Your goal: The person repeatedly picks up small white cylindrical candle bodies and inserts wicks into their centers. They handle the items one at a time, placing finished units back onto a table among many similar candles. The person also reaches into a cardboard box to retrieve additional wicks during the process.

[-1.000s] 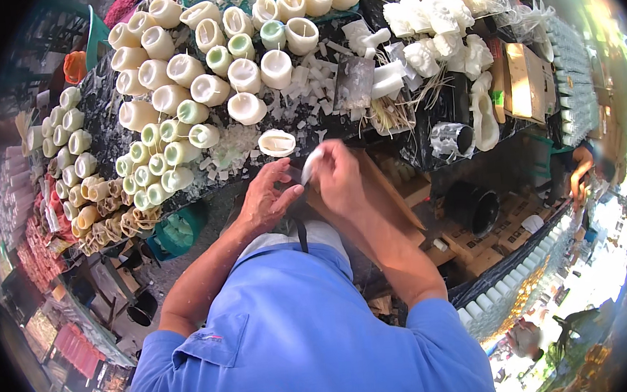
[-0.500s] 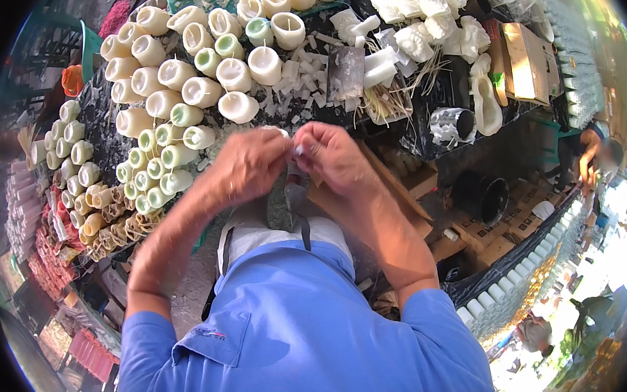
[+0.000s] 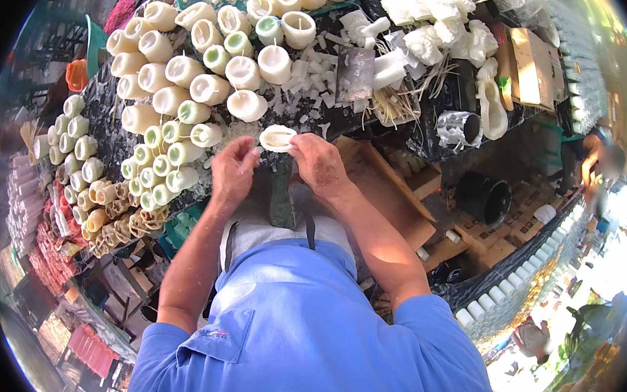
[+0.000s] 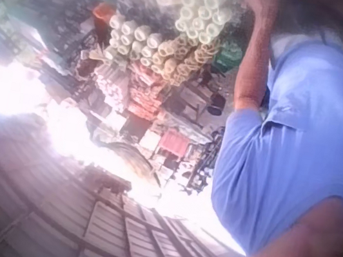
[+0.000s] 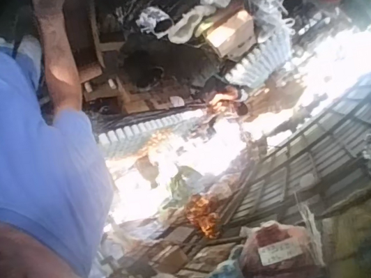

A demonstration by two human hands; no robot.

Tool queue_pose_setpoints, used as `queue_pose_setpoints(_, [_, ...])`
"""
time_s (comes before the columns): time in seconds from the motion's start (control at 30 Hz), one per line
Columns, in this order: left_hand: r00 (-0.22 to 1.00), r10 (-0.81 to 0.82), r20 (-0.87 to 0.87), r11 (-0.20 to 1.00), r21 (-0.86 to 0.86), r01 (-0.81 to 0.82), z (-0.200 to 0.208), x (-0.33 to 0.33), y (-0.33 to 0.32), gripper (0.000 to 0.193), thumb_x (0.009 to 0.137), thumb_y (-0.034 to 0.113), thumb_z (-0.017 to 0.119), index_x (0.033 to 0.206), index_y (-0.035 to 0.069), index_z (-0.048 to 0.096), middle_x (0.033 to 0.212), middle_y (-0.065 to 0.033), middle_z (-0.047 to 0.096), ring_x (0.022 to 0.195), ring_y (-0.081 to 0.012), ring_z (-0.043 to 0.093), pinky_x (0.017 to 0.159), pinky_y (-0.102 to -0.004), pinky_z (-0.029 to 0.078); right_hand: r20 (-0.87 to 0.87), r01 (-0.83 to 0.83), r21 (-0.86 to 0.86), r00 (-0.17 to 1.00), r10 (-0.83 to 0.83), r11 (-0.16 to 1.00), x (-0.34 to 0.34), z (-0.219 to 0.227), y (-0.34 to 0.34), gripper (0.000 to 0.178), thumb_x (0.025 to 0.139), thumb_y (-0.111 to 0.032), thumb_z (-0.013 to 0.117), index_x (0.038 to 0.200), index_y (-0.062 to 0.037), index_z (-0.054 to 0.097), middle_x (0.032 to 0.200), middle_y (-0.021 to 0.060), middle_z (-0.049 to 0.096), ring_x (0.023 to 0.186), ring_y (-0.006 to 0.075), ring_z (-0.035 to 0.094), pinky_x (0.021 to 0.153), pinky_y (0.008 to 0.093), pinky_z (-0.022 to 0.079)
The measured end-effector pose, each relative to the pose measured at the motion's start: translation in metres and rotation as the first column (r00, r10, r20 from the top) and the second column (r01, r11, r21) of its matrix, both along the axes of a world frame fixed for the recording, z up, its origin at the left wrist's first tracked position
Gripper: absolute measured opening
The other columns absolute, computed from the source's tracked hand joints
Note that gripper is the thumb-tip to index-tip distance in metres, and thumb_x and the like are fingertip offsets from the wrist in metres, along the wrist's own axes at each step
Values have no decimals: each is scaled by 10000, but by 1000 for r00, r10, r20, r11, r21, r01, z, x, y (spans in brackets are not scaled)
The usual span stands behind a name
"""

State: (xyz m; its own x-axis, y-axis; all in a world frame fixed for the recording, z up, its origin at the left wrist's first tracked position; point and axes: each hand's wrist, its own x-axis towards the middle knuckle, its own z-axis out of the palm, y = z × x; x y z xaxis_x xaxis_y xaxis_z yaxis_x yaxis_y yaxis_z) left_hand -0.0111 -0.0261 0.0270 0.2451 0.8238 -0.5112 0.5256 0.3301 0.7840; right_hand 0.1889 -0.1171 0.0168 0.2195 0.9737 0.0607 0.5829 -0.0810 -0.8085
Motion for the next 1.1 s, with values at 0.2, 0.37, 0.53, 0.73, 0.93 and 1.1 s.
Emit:
queue_pose_setpoints(0.2, [967,169,191,985,-73,-157,-41,9,-32,395,964,83,784,1339,-13,704,1098,-98,725,891,-176,714,739,-339,587,410,-324,98,875,259,941,-3,2,26,253,819,30,730,1065,-19,758,1021,113,746,952,326,721,867,442,580])
queue_pose_setpoints(0.37, [980,-193,47,860,489,145,-34,11,-2,374,932,98,778,1304,74,746,1204,-141,686,1096,-336,680,958,-444,561,384,-383,46,859,338,923,-4,-2,31,229,817,43,723,1039,-7,751,1039,130,748,949,336,717,860,445,580])
queue_pose_setpoints(0.53, [879,-475,36,711,605,358,-37,15,33,170,945,106,772,1098,40,805,1057,-105,739,1051,-326,675,956,-434,563,358,-351,107,886,293,930,-3,-8,29,216,827,59,753,1039,14,744,1045,142,747,944,353,713,848,449,592])
queue_pose_setpoints(0.73, [851,-524,-29,695,563,447,-41,21,44,91,952,100,755,988,29,798,975,-100,743,1011,-320,678,930,-435,565,302,-318,125,914,269,940,-4,-14,24,243,836,26,796,1076,11,762,1104,134,734,993,355,701,866,451,588])
queue_pose_setpoints(0.93, [858,-514,-12,718,542,437,-40,25,42,103,958,99,747,999,16,791,966,-107,742,1013,-325,685,930,-438,562,448,-280,89,868,213,956,-7,-17,11,191,876,-93,773,1060,-43,772,1097,78,701,1050,295,666,965,445,514])
queue_pose_setpoints(1.1, [844,-536,-24,695,554,457,-39,27,45,108,959,108,753,1002,17,793,977,-104,748,1022,-323,688,940,-439,558,478,-266,126,860,177,956,-7,-20,9,204,861,-148,804,1056,-93,781,1088,47,690,1046,266,659,977,446,463])
